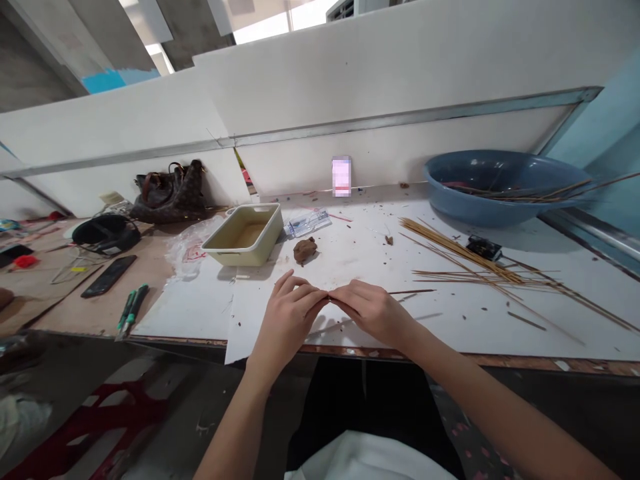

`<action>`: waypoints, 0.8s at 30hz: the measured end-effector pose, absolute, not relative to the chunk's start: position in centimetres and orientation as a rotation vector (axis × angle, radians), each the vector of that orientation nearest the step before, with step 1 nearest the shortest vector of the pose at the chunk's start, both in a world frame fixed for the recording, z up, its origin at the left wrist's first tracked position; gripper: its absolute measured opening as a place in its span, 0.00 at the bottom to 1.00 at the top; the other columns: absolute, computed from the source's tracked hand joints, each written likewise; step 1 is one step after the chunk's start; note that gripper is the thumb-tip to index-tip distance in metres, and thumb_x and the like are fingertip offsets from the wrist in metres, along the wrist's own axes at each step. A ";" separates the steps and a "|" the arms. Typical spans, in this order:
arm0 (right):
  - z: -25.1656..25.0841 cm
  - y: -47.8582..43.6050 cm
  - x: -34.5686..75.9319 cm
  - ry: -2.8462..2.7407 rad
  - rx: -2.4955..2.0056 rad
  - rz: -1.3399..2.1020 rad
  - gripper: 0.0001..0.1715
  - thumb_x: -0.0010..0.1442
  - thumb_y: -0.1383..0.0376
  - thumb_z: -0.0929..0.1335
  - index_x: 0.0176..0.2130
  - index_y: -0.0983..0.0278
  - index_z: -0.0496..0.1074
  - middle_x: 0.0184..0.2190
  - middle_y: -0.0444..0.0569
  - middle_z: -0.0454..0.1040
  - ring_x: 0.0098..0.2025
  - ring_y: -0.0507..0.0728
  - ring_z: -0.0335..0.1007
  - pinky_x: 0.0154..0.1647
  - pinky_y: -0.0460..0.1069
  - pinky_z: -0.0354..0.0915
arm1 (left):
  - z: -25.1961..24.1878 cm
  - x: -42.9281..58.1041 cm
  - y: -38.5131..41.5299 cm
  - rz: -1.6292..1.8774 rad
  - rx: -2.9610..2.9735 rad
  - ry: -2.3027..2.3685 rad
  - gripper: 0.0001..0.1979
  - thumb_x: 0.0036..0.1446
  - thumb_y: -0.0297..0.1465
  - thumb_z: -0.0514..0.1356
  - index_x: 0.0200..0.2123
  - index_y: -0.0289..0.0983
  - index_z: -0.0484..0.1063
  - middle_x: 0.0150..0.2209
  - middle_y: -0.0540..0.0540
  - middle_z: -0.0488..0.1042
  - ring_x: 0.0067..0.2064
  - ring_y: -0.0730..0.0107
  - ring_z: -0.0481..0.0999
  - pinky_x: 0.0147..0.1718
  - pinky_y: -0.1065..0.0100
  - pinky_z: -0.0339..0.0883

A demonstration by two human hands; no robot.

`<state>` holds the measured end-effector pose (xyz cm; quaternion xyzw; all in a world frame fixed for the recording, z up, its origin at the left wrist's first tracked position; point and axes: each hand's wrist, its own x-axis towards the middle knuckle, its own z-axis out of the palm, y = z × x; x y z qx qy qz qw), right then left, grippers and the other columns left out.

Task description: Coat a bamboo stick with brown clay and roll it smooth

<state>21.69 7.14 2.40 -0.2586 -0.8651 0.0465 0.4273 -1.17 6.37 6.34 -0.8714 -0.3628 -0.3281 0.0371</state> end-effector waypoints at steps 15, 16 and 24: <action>2.7 7.0 21.7 -2.115 -0.575 0.157 0.14 0.75 0.73 0.66 0.55 0.63 0.76 0.42 0.51 0.85 0.38 0.57 0.78 0.41 0.53 0.76 | 5.7 -1.1 6.2 -1.135 -2.716 -1.119 0.06 0.70 0.28 0.66 0.46 0.41 0.83 0.38 0.47 0.86 0.43 0.58 0.78 0.46 0.54 0.73; 2.8 7.0 21.7 -2.115 -0.576 0.159 0.14 0.75 0.73 0.66 0.55 0.63 0.76 0.42 0.51 0.85 0.38 0.56 0.78 0.41 0.53 0.76 | 5.7 -1.0 6.2 -1.142 -2.711 -1.115 0.05 0.70 0.28 0.66 0.46 0.41 0.83 0.38 0.47 0.86 0.43 0.58 0.78 0.46 0.54 0.72; 2.2 7.3 21.9 -2.164 -0.636 0.114 0.15 0.76 0.71 0.66 0.59 0.66 0.74 0.44 0.55 0.84 0.44 0.60 0.80 0.46 0.56 0.78 | 5.7 -1.3 6.7 -1.052 -2.758 -1.187 0.05 0.72 0.31 0.64 0.46 0.40 0.82 0.37 0.46 0.84 0.43 0.58 0.77 0.44 0.55 0.71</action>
